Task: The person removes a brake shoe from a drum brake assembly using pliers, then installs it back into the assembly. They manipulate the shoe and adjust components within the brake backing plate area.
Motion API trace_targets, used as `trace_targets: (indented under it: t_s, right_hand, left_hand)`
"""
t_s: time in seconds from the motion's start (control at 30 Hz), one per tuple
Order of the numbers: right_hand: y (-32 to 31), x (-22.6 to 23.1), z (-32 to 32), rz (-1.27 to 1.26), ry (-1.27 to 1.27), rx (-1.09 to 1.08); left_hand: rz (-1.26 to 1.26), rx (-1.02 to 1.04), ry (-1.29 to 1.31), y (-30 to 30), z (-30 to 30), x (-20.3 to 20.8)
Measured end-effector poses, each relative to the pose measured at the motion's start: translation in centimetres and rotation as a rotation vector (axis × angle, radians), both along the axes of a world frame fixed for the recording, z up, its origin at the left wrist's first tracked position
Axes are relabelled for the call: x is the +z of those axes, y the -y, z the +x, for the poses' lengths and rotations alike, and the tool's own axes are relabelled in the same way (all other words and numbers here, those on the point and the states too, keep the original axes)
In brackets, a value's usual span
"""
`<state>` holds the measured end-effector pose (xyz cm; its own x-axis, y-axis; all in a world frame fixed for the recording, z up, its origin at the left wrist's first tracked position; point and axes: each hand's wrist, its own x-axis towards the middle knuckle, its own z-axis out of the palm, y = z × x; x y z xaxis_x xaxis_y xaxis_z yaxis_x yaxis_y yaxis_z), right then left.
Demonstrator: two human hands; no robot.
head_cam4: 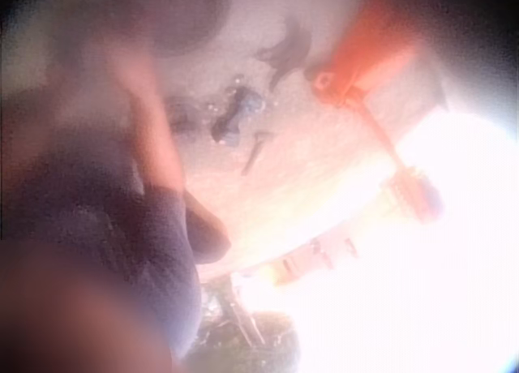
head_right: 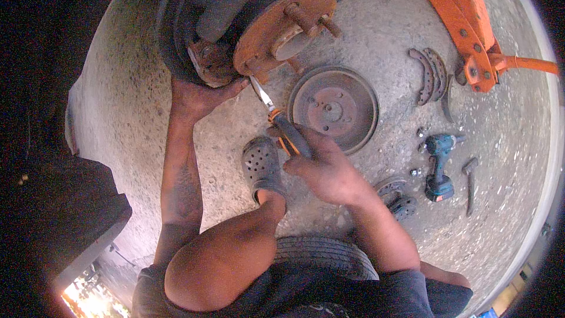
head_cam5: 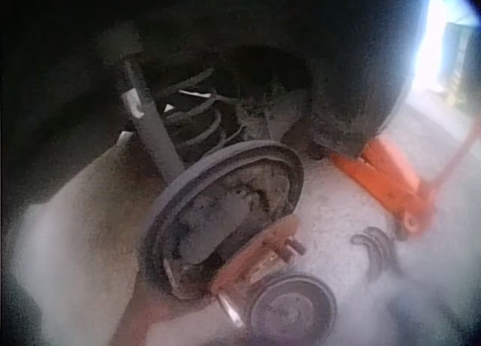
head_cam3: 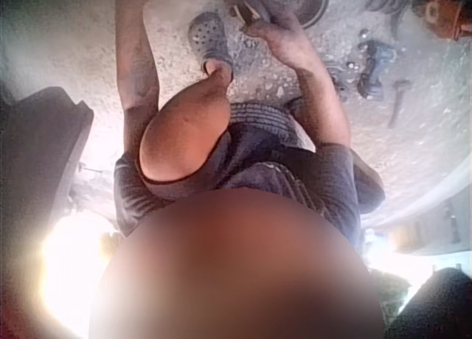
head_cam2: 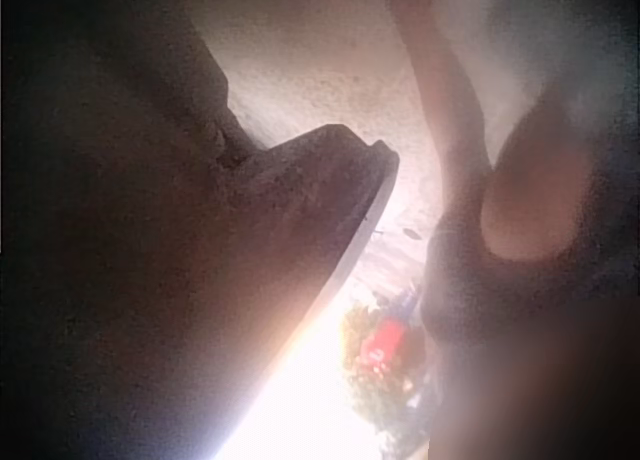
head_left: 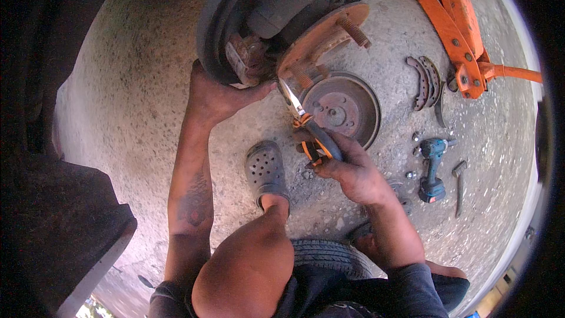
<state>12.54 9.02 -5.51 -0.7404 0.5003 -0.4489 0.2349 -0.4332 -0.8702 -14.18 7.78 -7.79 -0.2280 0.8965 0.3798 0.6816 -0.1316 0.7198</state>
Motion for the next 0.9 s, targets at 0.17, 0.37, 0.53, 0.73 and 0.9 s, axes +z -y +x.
trace_targets:
  t_s: [0.17, 0.37, 0.53, 0.73, 0.9]
  right_hand:
    - [1.1, -0.7, -1.0, -0.163, -0.092, -0.313]
    - [0.5, -1.2, -1.5, -0.238, -0.113, -0.291]
    - [0.5, -1.4, -1.9, -0.207, -0.054, -0.307]
    - [0.5, -1.6, -2.0, -0.171, -0.060, -0.332]
    - [-0.2, -1.3, -1.9, -0.022, 0.085, -0.257]
  left_hand:
    - [-0.014, 0.020, -0.019, 0.1, 0.1, 0.0]
    - [0.037, -0.007, 0.078, -0.2, -0.1, -0.8]
    - [-0.039, -0.005, 0.100, 0.1, -0.2, -0.3]
    - [-0.270, -0.140, 0.121, 0.2, -1.2, 1.2]
    - [-0.285, -0.123, 0.170, 0.1, -1.2, 1.4]
